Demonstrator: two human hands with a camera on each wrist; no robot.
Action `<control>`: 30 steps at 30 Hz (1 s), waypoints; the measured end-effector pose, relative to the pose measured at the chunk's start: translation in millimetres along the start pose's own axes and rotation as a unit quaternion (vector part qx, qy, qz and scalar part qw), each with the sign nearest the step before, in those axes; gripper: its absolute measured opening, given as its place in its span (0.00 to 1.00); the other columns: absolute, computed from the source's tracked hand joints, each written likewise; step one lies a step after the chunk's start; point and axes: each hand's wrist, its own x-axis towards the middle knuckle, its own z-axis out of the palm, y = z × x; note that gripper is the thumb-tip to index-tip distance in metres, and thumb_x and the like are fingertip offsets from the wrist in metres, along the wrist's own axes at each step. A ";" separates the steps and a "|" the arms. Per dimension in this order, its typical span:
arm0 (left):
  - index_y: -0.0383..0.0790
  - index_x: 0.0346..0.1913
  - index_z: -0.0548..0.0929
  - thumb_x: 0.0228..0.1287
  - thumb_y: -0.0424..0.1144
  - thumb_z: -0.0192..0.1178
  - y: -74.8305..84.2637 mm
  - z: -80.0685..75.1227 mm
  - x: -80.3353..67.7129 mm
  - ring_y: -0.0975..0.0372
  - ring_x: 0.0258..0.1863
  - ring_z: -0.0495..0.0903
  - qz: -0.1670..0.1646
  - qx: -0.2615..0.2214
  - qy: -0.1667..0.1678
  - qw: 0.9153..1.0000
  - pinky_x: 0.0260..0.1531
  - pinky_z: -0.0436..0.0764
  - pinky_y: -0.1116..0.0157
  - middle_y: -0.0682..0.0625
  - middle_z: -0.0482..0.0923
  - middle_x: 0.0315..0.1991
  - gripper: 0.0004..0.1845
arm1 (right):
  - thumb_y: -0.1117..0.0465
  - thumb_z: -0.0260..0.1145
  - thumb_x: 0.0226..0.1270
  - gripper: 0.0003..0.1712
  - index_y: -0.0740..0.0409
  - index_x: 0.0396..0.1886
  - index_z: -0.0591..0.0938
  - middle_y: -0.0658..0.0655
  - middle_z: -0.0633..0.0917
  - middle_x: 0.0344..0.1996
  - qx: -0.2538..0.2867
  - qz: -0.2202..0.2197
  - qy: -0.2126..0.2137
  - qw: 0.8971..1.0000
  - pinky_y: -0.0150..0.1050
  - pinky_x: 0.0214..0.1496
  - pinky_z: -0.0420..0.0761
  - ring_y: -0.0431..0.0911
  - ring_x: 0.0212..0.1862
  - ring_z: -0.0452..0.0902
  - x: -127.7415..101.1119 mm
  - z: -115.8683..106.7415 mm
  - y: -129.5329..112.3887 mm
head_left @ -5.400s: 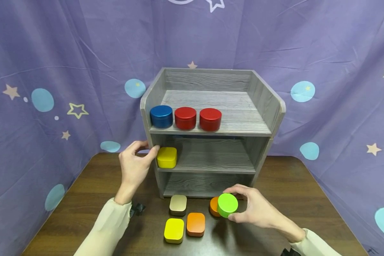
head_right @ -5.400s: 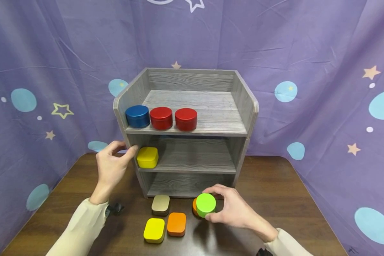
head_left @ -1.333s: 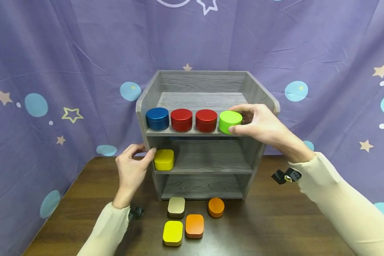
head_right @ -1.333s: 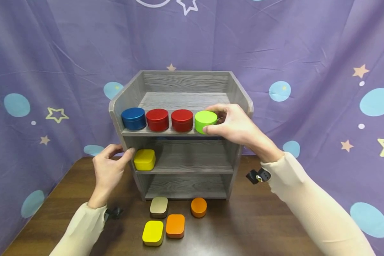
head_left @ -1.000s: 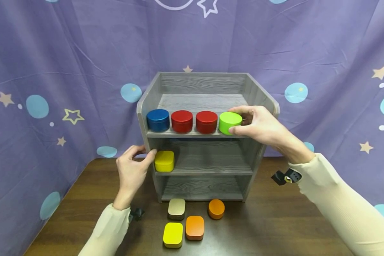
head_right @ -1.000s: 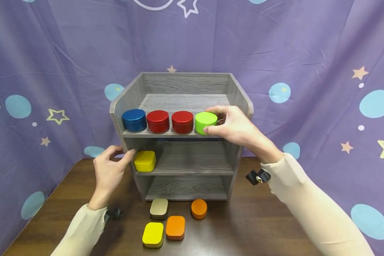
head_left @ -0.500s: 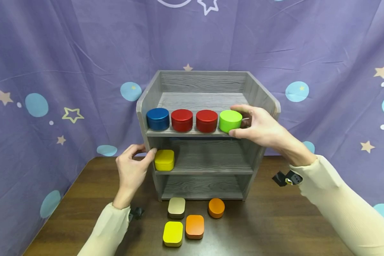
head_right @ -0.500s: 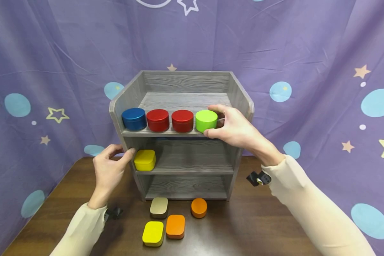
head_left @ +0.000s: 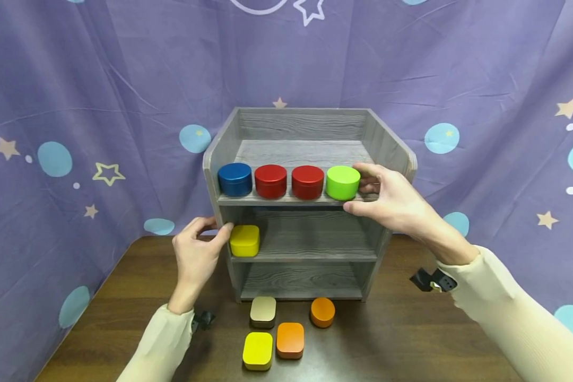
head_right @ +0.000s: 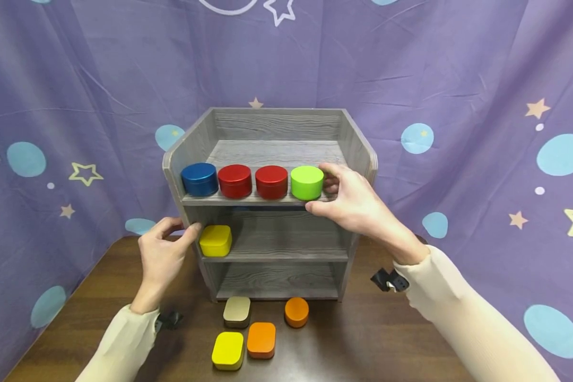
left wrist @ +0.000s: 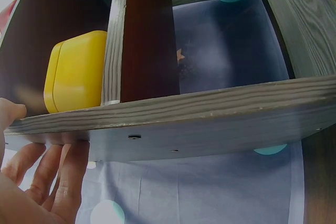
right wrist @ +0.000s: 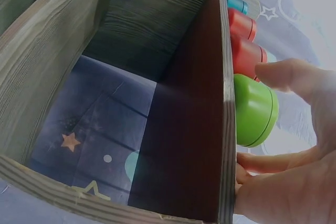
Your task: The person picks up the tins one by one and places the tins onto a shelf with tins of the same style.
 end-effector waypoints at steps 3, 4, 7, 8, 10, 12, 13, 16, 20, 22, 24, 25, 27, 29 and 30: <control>0.30 0.37 0.92 0.59 0.33 0.80 0.3 0.2 0.2 0.83 0.35 0.82 0.000 0.001 0.000 1.000 0.38 0.79 0.85 0.37 0.90 0.33 0.09 | 0.61 0.80 0.66 0.48 0.64 0.82 0.69 0.67 0.82 0.68 -0.011 -0.002 0.010 1.000 0.34 0.63 0.84 0.60 0.64 0.87 -4.7 -0.1 0.7; 0.30 0.37 0.92 0.59 0.33 0.80 0.3 0.3 0.1 0.83 0.35 0.82 0.001 0.001 0.001 1.000 0.38 0.79 0.85 0.37 0.90 0.33 0.09 | 0.61 0.80 0.66 0.47 0.63 0.82 0.70 0.67 0.82 0.68 -0.016 -0.002 0.014 1.000 0.40 0.66 0.84 0.60 0.64 0.86 -6.6 -0.1 0.7; 0.30 0.37 0.93 0.58 0.33 0.80 0.4 0.5 -0.1 0.83 0.34 0.82 0.002 0.000 0.002 1.000 0.37 0.80 0.84 0.37 0.90 0.33 0.09 | 0.60 0.81 0.65 0.47 0.63 0.81 0.71 0.67 0.83 0.67 -0.025 -0.007 0.030 0.999 0.55 0.72 0.82 0.61 0.65 0.85 -12.6 0.7 2.1; 0.30 0.37 0.93 0.58 0.33 0.80 0.4 0.5 -0.2 0.83 0.34 0.82 0.002 -0.001 0.003 1.000 0.37 0.80 0.83 0.37 0.90 0.33 0.09 | 0.59 0.81 0.65 0.47 0.64 0.81 0.71 0.67 0.83 0.67 -0.027 -0.008 0.035 0.999 0.57 0.73 0.81 0.61 0.65 0.85 -14.7 0.9 2.1; 0.30 0.36 0.93 0.58 0.33 0.80 0.4 0.6 -0.5 0.83 0.34 0.82 0.003 -0.002 0.004 1.000 0.36 0.80 0.83 0.37 0.90 0.33 0.09 | 0.59 0.81 0.65 0.47 0.64 0.81 0.71 0.68 0.83 0.67 -0.028 -0.013 0.044 0.999 0.58 0.73 0.80 0.61 0.66 0.84 -19.0 1.1 2.7; 0.30 0.36 0.93 0.58 0.33 0.80 0.3 0.7 -0.7 0.83 0.34 0.82 0.002 -0.002 0.005 1.000 0.36 0.80 0.83 0.37 0.90 0.33 0.09 | 0.58 0.81 0.65 0.47 0.64 0.80 0.72 0.67 0.84 0.67 -0.030 -0.015 0.053 0.998 0.55 0.73 0.80 0.60 0.65 0.84 -23.6 1.7 2.7; 0.30 0.37 0.93 0.58 0.33 0.80 0.3 0.7 -0.9 0.83 0.34 0.82 0.002 -0.002 0.005 1.000 0.36 0.80 0.83 0.37 0.90 0.33 0.09 | 0.58 0.82 0.65 0.46 0.63 0.80 0.73 0.66 0.85 0.67 -0.030 -0.015 0.058 0.998 0.51 0.72 0.81 0.60 0.65 0.85 -26.1 2.2 2.5; 0.31 0.37 0.93 0.59 0.33 0.80 0.4 0.6 -1.6 0.83 0.34 0.82 -0.001 -0.001 0.006 1.000 0.35 0.79 0.84 0.38 0.90 0.33 0.09 | 0.60 0.82 0.64 0.44 0.63 0.77 0.75 0.65 0.86 0.65 -0.021 -0.025 0.077 0.997 0.32 0.68 0.80 0.59 0.63 0.86 -33.1 4.9 3.7; 0.31 0.36 0.93 0.58 0.33 0.80 0.1 0.5 -2.3 0.83 0.34 0.82 -0.002 -0.001 0.008 1.000 0.34 0.79 0.85 0.38 0.90 0.33 0.08 | 0.62 0.83 0.62 0.41 0.65 0.74 0.78 0.65 0.88 0.62 -0.008 -0.052 0.105 0.993 0.15 0.60 0.75 0.55 0.59 0.87 -40.8 9.8 7.1; 0.30 0.36 0.93 0.58 0.33 0.80 -0.2 0.7 -2.2 0.83 0.34 0.82 0.000 -0.001 0.009 1.000 0.35 0.79 0.84 0.37 0.90 0.33 0.08 | 0.63 0.83 0.62 0.39 0.65 0.72 0.80 0.65 0.89 0.59 -0.001 -0.065 0.123 0.990 0.15 0.59 0.75 0.47 0.55 0.87 -44.4 12.1 8.7; 0.30 0.36 0.93 0.58 0.32 0.80 -0.2 0.9 -2.0 0.83 0.34 0.82 0.003 -0.002 0.010 1.000 0.36 0.80 0.83 0.37 0.90 0.33 0.08 | 0.65 0.83 0.61 0.37 0.65 0.70 0.82 0.64 0.90 0.57 0.014 -0.080 0.141 0.987 0.16 0.59 0.77 0.38 0.52 0.85 -47.8 14.7 10.5; 0.30 0.36 0.93 0.58 0.32 0.80 -0.2 1.1 -1.8 0.83 0.34 0.82 0.003 -0.002 0.010 1.000 0.37 0.80 0.82 0.37 0.90 0.32 0.08 | 0.67 0.83 0.60 0.35 0.65 0.68 0.83 0.64 0.90 0.55 0.024 -0.089 0.151 0.984 0.16 0.59 0.78 0.34 0.51 0.84 -49.8 16.3 11.4; 0.30 0.36 0.93 0.58 0.32 0.80 -0.1 1.2 -1.5 0.83 0.34 0.82 0.003 -0.002 0.011 1.000 0.37 0.82 0.80 0.37 0.90 0.32 0.08 | 0.71 0.83 0.58 0.34 0.66 0.66 0.84 0.63 0.91 0.52 0.048 -0.111 0.167 0.979 0.17 0.59 0.79 0.29 0.49 0.83 -53.5 20.0 14.4; 0.30 0.37 0.93 0.58 0.32 0.80 0.1 1.4 -1.4 0.83 0.35 0.82 0.003 -0.003 0.010 1.000 0.37 0.82 0.80 0.37 0.90 0.33 0.08 | 0.74 0.83 0.55 0.33 0.67 0.64 0.85 0.58 0.92 0.50 0.067 -0.134 0.177 0.973 0.18 0.59 0.81 0.29 0.49 0.83 -56.6 24.0 17.9; 0.30 0.37 0.93 0.58 0.32 0.80 0.2 1.5 -1.4 0.83 0.35 0.82 0.002 -0.003 0.010 1.000 0.37 0.82 0.80 0.37 0.90 0.33 0.08 | 0.76 0.83 0.54 0.33 0.67 0.63 0.86 0.53 0.92 0.50 0.070 -0.143 0.180 0.971 0.19 0.59 0.81 0.29 0.49 0.84 -58.0 25.7 19.4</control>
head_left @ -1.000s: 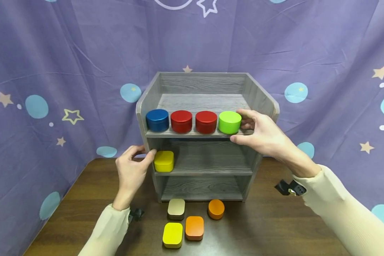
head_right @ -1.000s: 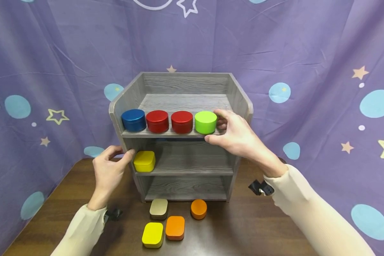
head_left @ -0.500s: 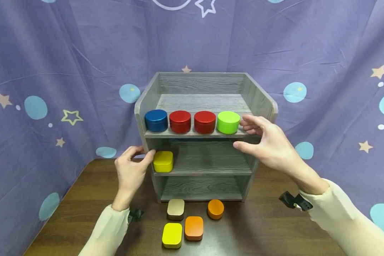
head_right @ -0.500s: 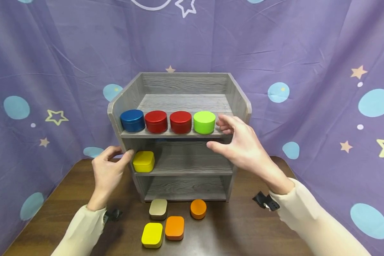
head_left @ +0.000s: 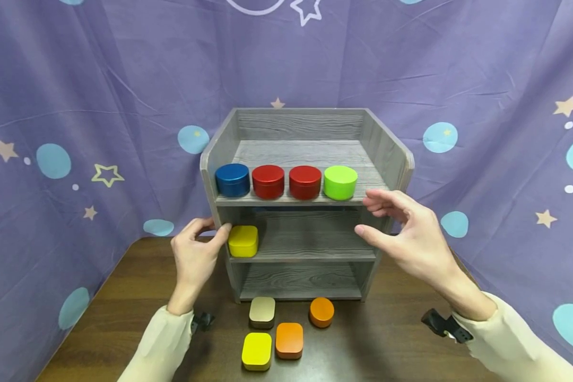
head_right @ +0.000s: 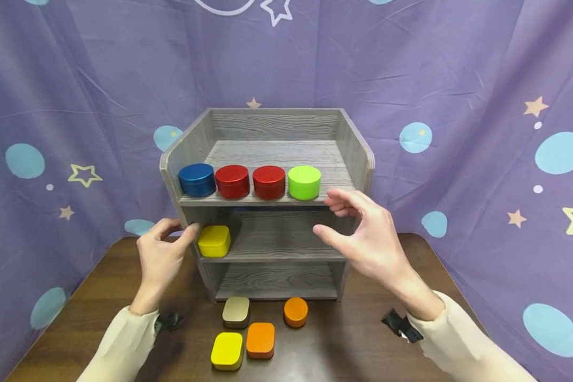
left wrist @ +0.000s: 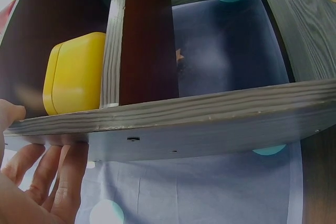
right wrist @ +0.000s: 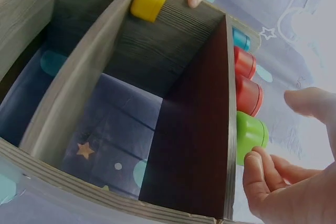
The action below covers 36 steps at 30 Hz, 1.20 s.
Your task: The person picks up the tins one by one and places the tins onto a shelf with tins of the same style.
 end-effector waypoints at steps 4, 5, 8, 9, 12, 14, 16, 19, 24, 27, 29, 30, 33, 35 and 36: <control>0.30 0.37 0.92 0.59 0.32 0.80 -0.3 -0.5 -1.1 0.83 0.35 0.82 -0.004 -0.003 -0.001 1.000 0.38 0.80 0.83 0.37 0.89 0.33 0.08 | 0.76 0.82 0.53 0.33 0.66 0.62 0.86 0.37 0.90 0.48 0.007 -0.009 -0.001 1.000 0.20 0.58 0.82 0.30 0.49 0.84 -6.3 2.9 4.3; 0.30 0.37 0.92 0.59 0.32 0.80 -0.4 -0.7 -1.4 0.83 0.35 0.82 -0.005 -0.002 -0.001 1.000 0.38 0.80 0.84 0.36 0.89 0.33 0.08 | 0.76 0.83 0.54 0.32 0.65 0.62 0.86 0.35 0.89 0.48 0.006 -0.005 -0.004 1.000 0.20 0.58 0.82 0.30 0.49 0.84 -7.4 3.4 4.8; 0.30 0.37 0.93 0.59 0.32 0.80 -0.7 -1.4 -2.7 0.82 0.35 0.82 -0.008 0.001 -0.002 1.000 0.38 0.79 0.85 0.37 0.90 0.33 0.08 | 0.73 0.83 0.56 0.31 0.64 0.61 0.87 0.43 0.91 0.48 -0.004 0.012 -0.017 1.000 0.19 0.58 0.81 0.29 0.49 0.84 -11.0 4.4 6.9; 0.30 0.37 0.93 0.59 0.32 0.80 -0.8 -1.6 -3.1 0.82 0.35 0.82 -0.009 0.002 -0.003 1.000 0.38 0.79 0.85 0.37 0.90 0.33 0.08 | 0.72 0.83 0.57 0.30 0.63 0.61 0.87 0.47 0.91 0.48 -0.008 0.017 -0.022 1.000 0.19 0.58 0.81 0.29 0.48 0.84 -12.4 4.7 7.8; 0.30 0.37 0.93 0.59 0.33 0.80 -1.0 -2.0 -3.7 0.82 0.35 0.82 -0.011 0.004 -0.003 1.000 0.38 0.79 0.84 0.37 0.90 0.33 0.09 | 0.71 0.83 0.58 0.28 0.61 0.60 0.87 0.56 0.92 0.48 -0.021 0.031 -0.039 0.999 0.19 0.57 0.81 0.30 0.48 0.84 -16.1 5.6 10.8; 0.30 0.37 0.93 0.59 0.33 0.80 -0.9 -2.0 -3.6 0.82 0.35 0.82 -0.011 0.005 -0.004 1.000 0.38 0.79 0.84 0.36 0.90 0.33 0.09 | 0.70 0.83 0.59 0.28 0.61 0.60 0.87 0.58 0.92 0.48 -0.023 0.036 -0.047 0.998 0.20 0.57 0.81 0.31 0.47 0.84 -18.5 6.1 13.5; 0.30 0.37 0.92 0.59 0.33 0.80 -0.6 -1.7 -3.0 0.82 0.35 0.82 -0.011 0.005 -0.005 1.000 0.38 0.79 0.84 0.36 0.90 0.33 0.09 | 0.70 0.82 0.60 0.27 0.60 0.60 0.87 0.58 0.92 0.48 -0.024 0.038 -0.055 0.997 0.20 0.57 0.81 0.31 0.47 0.84 -20.5 6.7 16.6; 0.30 0.37 0.92 0.60 0.34 0.80 -0.1 -1.3 -1.8 0.82 0.35 0.82 -0.010 0.005 -0.006 1.000 0.38 0.80 0.84 0.36 0.90 0.33 0.09 | 0.70 0.82 0.60 0.27 0.61 0.60 0.87 0.58 0.92 0.48 -0.015 0.038 -0.062 0.997 0.21 0.57 0.82 0.32 0.47 0.85 -23.0 8.0 20.7; 0.29 0.37 0.92 0.59 0.34 0.80 -0.5 -1.5 0.2 0.81 0.35 0.83 -0.008 0.005 -0.006 1.000 0.38 0.79 0.84 0.36 0.90 0.33 0.10 | 0.72 0.82 0.59 0.27 0.63 0.59 0.87 0.60 0.93 0.48 -0.002 0.034 -0.070 0.997 0.22 0.56 0.83 0.32 0.46 0.86 -25.3 10.7 27.3; 0.30 0.37 0.92 0.59 0.33 0.80 -0.8 -1.5 0.8 0.79 0.35 0.84 -0.007 0.004 -0.007 1.000 0.37 0.79 0.85 0.36 0.90 0.33 0.09 | 0.72 0.82 0.58 0.27 0.63 0.59 0.87 0.60 0.93 0.48 0.006 0.033 -0.072 0.997 0.22 0.56 0.83 0.32 0.46 0.86 -28.3 13.6 30.6; 0.30 0.37 0.92 0.59 0.34 0.80 -1.0 -1.4 0.9 0.77 0.35 0.85 -0.006 0.005 -0.007 1.000 0.37 0.79 0.84 0.37 0.90 0.33 0.09 | 0.71 0.82 0.58 0.27 0.63 0.59 0.87 0.60 0.93 0.48 0.009 0.037 -0.076 0.996 0.23 0.56 0.84 0.32 0.46 0.86 -31.0 15.6 33.0; 0.30 0.37 0.92 0.59 0.34 0.80 -1.0 -1.3 0.9 0.76 0.35 0.85 -0.006 0.005 -0.007 1.000 0.37 0.80 0.84 0.37 0.90 0.33 0.09 | 0.71 0.82 0.58 0.27 0.63 0.59 0.87 0.60 0.93 0.48 0.011 0.038 -0.078 0.996 0.23 0.56 0.84 0.32 0.46 0.86 -32.5 16.7 34.5; 0.30 0.37 0.93 0.59 0.34 0.81 -1.2 -1.2 1.0 0.76 0.34 0.85 -0.006 0.007 -0.007 1.000 0.37 0.81 0.82 0.37 0.90 0.33 0.10 | 0.70 0.82 0.59 0.27 0.62 0.60 0.87 0.62 0.93 0.49 0.011 0.046 -0.089 0.995 0.23 0.56 0.84 0.32 0.46 0.86 -36.6 19.2 39.0; 0.30 0.37 0.92 0.58 0.34 0.81 -1.1 -1.0 1.3 0.78 0.34 0.84 -0.005 0.008 -0.006 1.000 0.37 0.81 0.81 0.37 0.90 0.33 0.10 | 0.69 0.82 0.60 0.27 0.62 0.60 0.87 0.63 0.92 0.49 0.009 0.051 -0.095 0.994 0.24 0.57 0.84 0.33 0.47 0.86 -38.8 20.6 42.2; 0.30 0.36 0.92 0.58 0.34 0.81 -1.0 -1.0 1.6 0.79 0.34 0.84 -0.005 0.008 -0.006 1.000 0.37 0.82 0.81 0.37 0.90 0.33 0.10 | 0.69 0.83 0.60 0.27 0.62 0.60 0.87 0.64 0.92 0.50 0.009 0.053 -0.097 0.994 0.24 0.57 0.84 0.34 0.47 0.87 -39.9 21.3 43.3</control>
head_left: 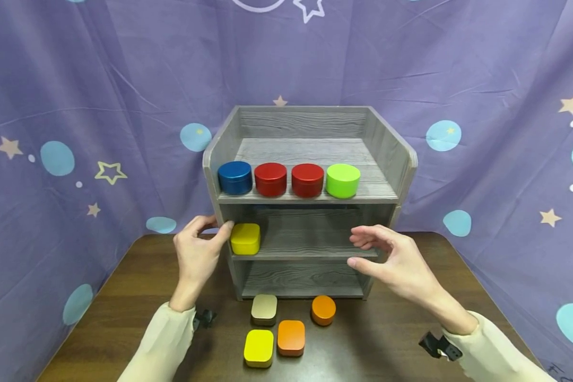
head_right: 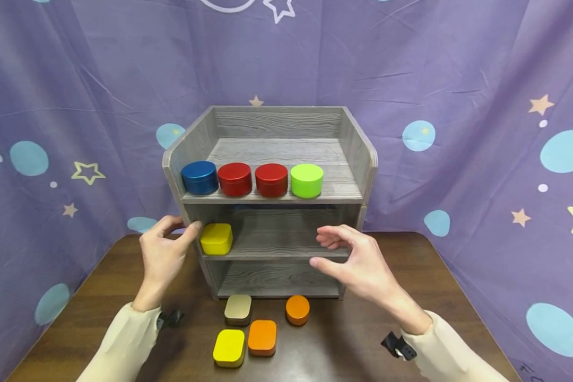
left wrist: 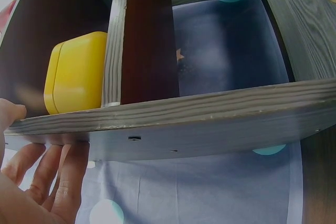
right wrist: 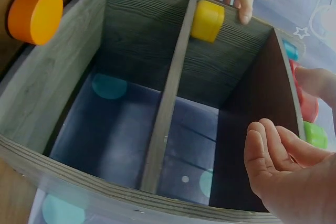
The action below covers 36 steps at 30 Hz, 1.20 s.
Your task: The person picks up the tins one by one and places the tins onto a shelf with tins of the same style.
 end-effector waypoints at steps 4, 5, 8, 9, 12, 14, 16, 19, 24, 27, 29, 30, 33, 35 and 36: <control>0.30 0.36 0.92 0.58 0.34 0.80 1.2 0.3 -0.1 0.82 0.34 0.83 -0.002 -0.002 -0.001 1.000 0.36 0.81 0.82 0.36 0.90 0.33 0.10 | 0.68 0.83 0.60 0.27 0.63 0.60 0.87 0.65 0.92 0.50 0.003 0.004 -0.008 1.000 0.25 0.57 0.84 0.39 0.48 0.88 -3.2 3.2 4.5; 0.30 0.36 0.92 0.59 0.34 0.80 1.3 0.2 -0.2 0.82 0.34 0.83 -0.002 -0.002 -0.001 1.000 0.35 0.81 0.82 0.36 0.90 0.33 0.10 | 0.68 0.83 0.60 0.27 0.64 0.60 0.87 0.65 0.92 0.50 0.004 0.004 -0.010 1.000 0.25 0.57 0.85 0.40 0.48 0.89 -4.1 4.0 5.4; 0.30 0.37 0.92 0.59 0.34 0.80 2.4 0.1 -0.3 0.83 0.34 0.82 -0.005 -0.004 -0.002 1.000 0.35 0.81 0.83 0.36 0.90 0.34 0.10 | 0.67 0.83 0.60 0.27 0.65 0.59 0.87 0.64 0.92 0.51 0.004 0.008 -0.017 1.000 0.27 0.57 0.85 0.38 0.47 0.88 -6.4 6.3 9.3; 0.30 0.37 0.92 0.59 0.34 0.80 2.7 0.1 -0.4 0.83 0.34 0.82 -0.005 -0.004 -0.002 1.000 0.34 0.81 0.83 0.36 0.90 0.34 0.10 | 0.67 0.83 0.60 0.27 0.65 0.59 0.87 0.63 0.92 0.51 0.001 0.011 -0.020 1.000 0.27 0.56 0.85 0.36 0.47 0.87 -7.4 7.1 10.7; 0.30 0.37 0.92 0.59 0.34 0.80 2.6 -0.2 -1.2 0.83 0.34 0.82 -0.006 -0.004 -0.003 1.000 0.34 0.81 0.84 0.36 0.90 0.34 0.09 | 0.65 0.84 0.61 0.27 0.64 0.59 0.87 0.61 0.93 0.50 -0.009 0.021 -0.031 0.999 0.29 0.55 0.86 0.33 0.47 0.85 -10.8 10.2 16.0; 0.29 0.37 0.92 0.59 0.33 0.80 2.4 -0.2 -1.7 0.83 0.34 0.82 -0.006 -0.004 -0.003 1.000 0.34 0.80 0.84 0.36 0.90 0.34 0.09 | 0.63 0.84 0.61 0.27 0.64 0.59 0.88 0.60 0.93 0.50 -0.013 0.024 -0.038 0.999 0.31 0.55 0.87 0.32 0.47 0.85 -13.4 13.2 20.5; 0.29 0.37 0.92 0.59 0.33 0.80 2.0 -0.2 -1.8 0.83 0.34 0.82 -0.005 -0.003 -0.003 1.000 0.34 0.80 0.84 0.36 0.90 0.34 0.09 | 0.63 0.84 0.61 0.27 0.64 0.59 0.88 0.59 0.93 0.49 -0.014 0.027 -0.046 0.999 0.33 0.55 0.88 0.32 0.47 0.85 -16.0 16.9 25.9; 0.30 0.37 0.92 0.59 0.33 0.80 2.9 0.3 -1.4 0.83 0.34 0.82 -0.004 -0.004 -0.002 1.000 0.34 0.80 0.84 0.36 0.90 0.33 0.08 | 0.62 0.84 0.61 0.26 0.63 0.58 0.88 0.58 0.93 0.48 -0.016 0.031 -0.052 0.998 0.35 0.55 0.88 0.32 0.47 0.85 -19.5 23.0 34.9; 0.30 0.37 0.93 0.59 0.32 0.79 4.2 1.0 -1.2 0.83 0.34 0.82 -0.009 -0.009 -0.002 1.000 0.34 0.81 0.84 0.36 0.89 0.33 0.08 | 0.59 0.84 0.62 0.27 0.62 0.59 0.88 0.55 0.94 0.48 -0.031 0.047 -0.065 0.996 0.37 0.54 0.88 0.35 0.46 0.86 -26.9 32.8 49.2; 0.30 0.37 0.93 0.59 0.32 0.79 4.7 1.3 -1.1 0.83 0.34 0.83 -0.011 -0.013 -0.003 1.000 0.34 0.81 0.84 0.36 0.89 0.34 0.08 | 0.58 0.84 0.62 0.26 0.60 0.58 0.89 0.54 0.94 0.47 -0.038 0.055 -0.071 0.995 0.37 0.54 0.88 0.36 0.46 0.87 -30.7 38.2 55.4; 0.30 0.37 0.93 0.59 0.32 0.79 5.2 1.5 -1.2 0.83 0.34 0.83 -0.010 -0.013 -0.003 1.000 0.34 0.80 0.85 0.36 0.89 0.34 0.08 | 0.57 0.84 0.61 0.26 0.60 0.57 0.89 0.54 0.94 0.47 -0.040 0.057 -0.072 0.995 0.37 0.53 0.89 0.37 0.46 0.87 -32.7 41.2 58.4; 0.30 0.37 0.93 0.59 0.32 0.79 4.8 1.4 -1.2 0.83 0.34 0.82 -0.010 -0.012 -0.003 1.000 0.34 0.80 0.84 0.36 0.89 0.34 0.08 | 0.57 0.84 0.61 0.26 0.60 0.57 0.89 0.54 0.94 0.47 -0.038 0.060 -0.073 0.995 0.38 0.54 0.89 0.37 0.46 0.87 -33.7 42.5 59.5; 0.30 0.37 0.93 0.59 0.32 0.80 3.6 1.0 -1.1 0.83 0.34 0.82 -0.008 -0.007 -0.002 1.000 0.34 0.80 0.84 0.36 0.89 0.33 0.08 | 0.57 0.84 0.61 0.26 0.61 0.57 0.89 0.55 0.94 0.47 -0.034 0.062 -0.079 0.994 0.38 0.53 0.89 0.38 0.46 0.88 -36.7 45.8 63.1; 0.30 0.37 0.92 0.59 0.32 0.80 2.8 0.7 -1.1 0.83 0.34 0.82 -0.008 -0.005 -0.001 1.000 0.34 0.80 0.84 0.36 0.89 0.33 0.09 | 0.57 0.84 0.62 0.26 0.62 0.57 0.88 0.56 0.94 0.48 -0.030 0.065 -0.084 0.994 0.39 0.53 0.89 0.38 0.47 0.88 -39.1 48.0 65.7; 0.30 0.37 0.92 0.59 0.32 0.80 2.8 0.6 -1.1 0.82 0.34 0.82 -0.007 -0.004 -0.001 1.000 0.34 0.80 0.83 0.36 0.89 0.33 0.09 | 0.57 0.84 0.62 0.26 0.62 0.57 0.88 0.57 0.94 0.48 -0.027 0.069 -0.087 0.993 0.39 0.54 0.89 0.38 0.47 0.88 -40.5 49.4 67.3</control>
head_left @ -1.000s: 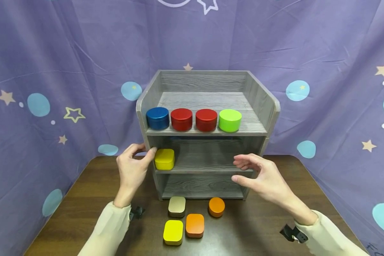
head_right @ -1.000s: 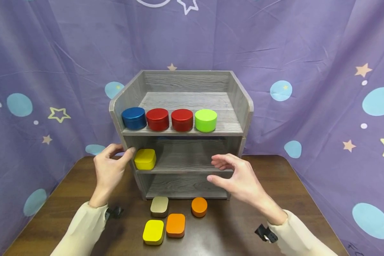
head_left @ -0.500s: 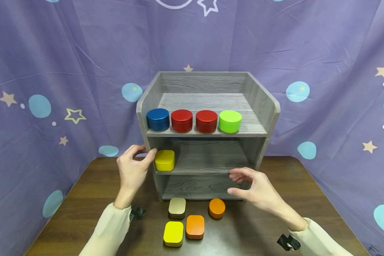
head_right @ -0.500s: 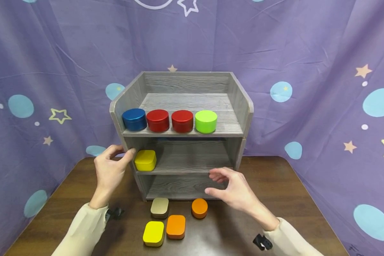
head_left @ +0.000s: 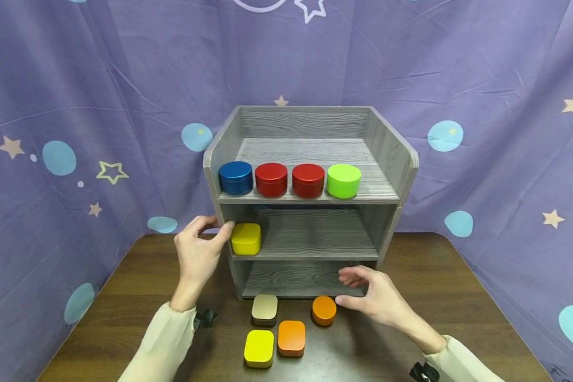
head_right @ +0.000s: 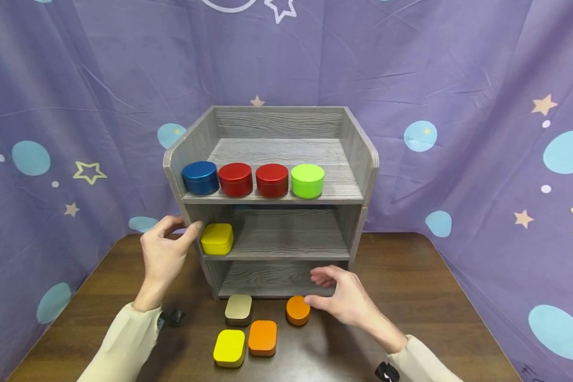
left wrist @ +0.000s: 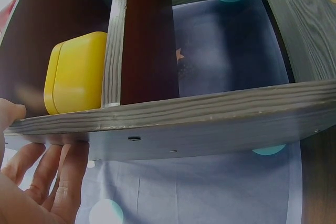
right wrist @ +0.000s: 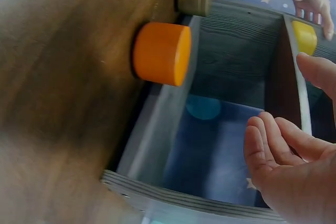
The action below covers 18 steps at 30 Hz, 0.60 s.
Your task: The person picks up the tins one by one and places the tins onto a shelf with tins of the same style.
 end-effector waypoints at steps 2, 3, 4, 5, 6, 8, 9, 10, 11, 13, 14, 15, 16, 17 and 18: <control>0.30 0.37 0.93 0.59 0.32 0.80 0.3 0.0 -0.1 0.82 0.34 0.82 0.000 -0.001 0.001 1.000 0.34 0.80 0.83 0.36 0.90 0.34 0.08 | 0.57 0.84 0.62 0.26 0.63 0.57 0.88 0.59 0.94 0.48 0.009 0.006 -0.010 1.000 0.38 0.53 0.90 0.40 0.47 0.88 -1.6 3.1 3.9; 0.30 0.37 0.93 0.59 0.32 0.80 0.3 0.0 -0.1 0.82 0.34 0.82 0.000 -0.001 0.002 1.000 0.34 0.80 0.83 0.36 0.90 0.34 0.08 | 0.56 0.84 0.62 0.27 0.64 0.57 0.88 0.61 0.94 0.48 0.012 0.010 -0.014 1.000 0.38 0.53 0.90 0.41 0.47 0.89 -2.4 5.0 6.0; 0.30 0.37 0.93 0.59 0.33 0.80 0.4 0.2 -0.1 0.82 0.34 0.82 0.000 -0.001 0.001 1.000 0.34 0.80 0.83 0.36 0.90 0.34 0.08 | 0.56 0.84 0.62 0.27 0.64 0.57 0.88 0.62 0.93 0.49 0.015 0.017 -0.018 1.000 0.37 0.53 0.90 0.43 0.47 0.90 -3.6 7.1 8.3; 0.30 0.37 0.93 0.59 0.33 0.80 0.4 0.4 -0.1 0.82 0.34 0.82 0.000 -0.002 0.001 1.000 0.34 0.80 0.83 0.36 0.90 0.34 0.08 | 0.56 0.84 0.62 0.28 0.66 0.58 0.87 0.64 0.93 0.50 0.018 0.022 -0.023 0.999 0.37 0.53 0.90 0.46 0.47 0.90 -5.0 9.0 10.7; 0.30 0.37 0.93 0.59 0.33 0.80 0.5 0.6 -0.1 0.83 0.34 0.82 0.000 -0.002 0.001 1.000 0.34 0.80 0.83 0.36 0.90 0.34 0.08 | 0.56 0.84 0.62 0.29 0.67 0.58 0.87 0.65 0.93 0.50 0.019 0.028 -0.028 0.999 0.36 0.53 0.89 0.49 0.48 0.90 -6.3 11.0 13.0; 0.30 0.37 0.92 0.59 0.32 0.80 0.2 0.3 0.3 0.83 0.34 0.82 0.000 -0.002 0.001 1.000 0.34 0.81 0.83 0.36 0.89 0.34 0.09 | 0.56 0.84 0.62 0.31 0.68 0.59 0.86 0.67 0.92 0.52 0.015 0.037 -0.036 0.999 0.36 0.54 0.89 0.55 0.50 0.90 -8.4 14.4 17.1; 0.30 0.37 0.93 0.59 0.33 0.80 0.6 0.4 0.3 0.83 0.34 0.82 0.000 -0.002 0.001 1.000 0.34 0.80 0.83 0.36 0.90 0.34 0.09 | 0.55 0.84 0.62 0.32 0.69 0.60 0.86 0.67 0.92 0.53 0.013 0.040 -0.037 0.998 0.35 0.55 0.89 0.58 0.51 0.90 -9.4 16.0 19.0; 0.30 0.37 0.93 0.59 0.33 0.80 0.6 0.4 0.4 0.83 0.34 0.82 0.000 -0.001 0.000 1.000 0.34 0.80 0.84 0.36 0.90 0.34 0.08 | 0.56 0.84 0.62 0.32 0.70 0.60 0.85 0.67 0.91 0.54 0.012 0.045 -0.039 0.998 0.36 0.55 0.89 0.60 0.51 0.89 -10.3 17.3 20.6; 0.30 0.37 0.93 0.59 0.33 0.80 0.7 0.4 0.4 0.83 0.34 0.82 0.000 -0.001 0.000 1.000 0.34 0.80 0.84 0.37 0.90 0.34 0.08 | 0.56 0.84 0.61 0.33 0.70 0.60 0.85 0.67 0.91 0.54 0.011 0.046 -0.039 0.998 0.36 0.56 0.89 0.62 0.52 0.89 -11.0 18.3 21.8; 0.31 0.37 0.93 0.59 0.33 0.80 0.9 0.4 0.3 0.83 0.34 0.82 0.000 0.000 0.000 1.000 0.34 0.80 0.83 0.37 0.90 0.34 0.08 | 0.56 0.84 0.61 0.33 0.70 0.60 0.85 0.67 0.91 0.55 0.010 0.051 -0.039 0.998 0.37 0.56 0.89 0.63 0.52 0.88 -12.3 20.2 23.8; 0.31 0.37 0.93 0.59 0.33 0.80 0.8 0.3 0.3 0.83 0.34 0.82 0.000 0.001 0.001 1.000 0.34 0.80 0.83 0.37 0.90 0.33 0.08 | 0.56 0.84 0.61 0.33 0.69 0.60 0.85 0.67 0.91 0.55 0.010 0.053 -0.038 0.998 0.37 0.56 0.89 0.62 0.52 0.88 -12.9 21.0 24.4; 0.31 0.37 0.93 0.59 0.33 0.80 0.6 0.2 0.1 0.82 0.34 0.83 -0.001 0.002 0.001 1.000 0.34 0.80 0.83 0.37 0.90 0.33 0.08 | 0.56 0.84 0.60 0.33 0.70 0.60 0.85 0.67 0.91 0.55 0.011 0.052 -0.037 0.998 0.38 0.57 0.89 0.62 0.52 0.88 -13.5 21.9 24.8; 0.31 0.37 0.93 0.59 0.33 0.80 0.4 0.0 0.0 0.80 0.34 0.83 -0.002 0.003 0.001 1.000 0.34 0.80 0.83 0.37 0.90 0.33 0.08 | 0.56 0.85 0.60 0.33 0.70 0.60 0.85 0.66 0.91 0.55 0.014 0.052 -0.037 0.998 0.38 0.57 0.89 0.61 0.52 0.88 -14.1 22.8 25.1; 0.31 0.37 0.93 0.59 0.34 0.80 0.3 -0.1 -0.2 0.79 0.34 0.84 -0.003 0.003 0.001 1.000 0.34 0.80 0.83 0.37 0.90 0.33 0.09 | 0.56 0.85 0.60 0.33 0.70 0.60 0.85 0.66 0.91 0.54 0.016 0.052 -0.038 0.998 0.38 0.57 0.89 0.60 0.52 0.88 -14.8 23.8 25.5; 0.31 0.37 0.93 0.59 0.34 0.80 0.2 -0.4 -0.4 0.78 0.34 0.85 -0.004 0.003 0.001 1.000 0.34 0.81 0.83 0.37 0.90 0.34 0.09 | 0.56 0.85 0.59 0.34 0.70 0.60 0.85 0.65 0.91 0.54 0.018 0.052 -0.037 0.998 0.39 0.57 0.89 0.60 0.51 0.88 -15.6 25.0 26.2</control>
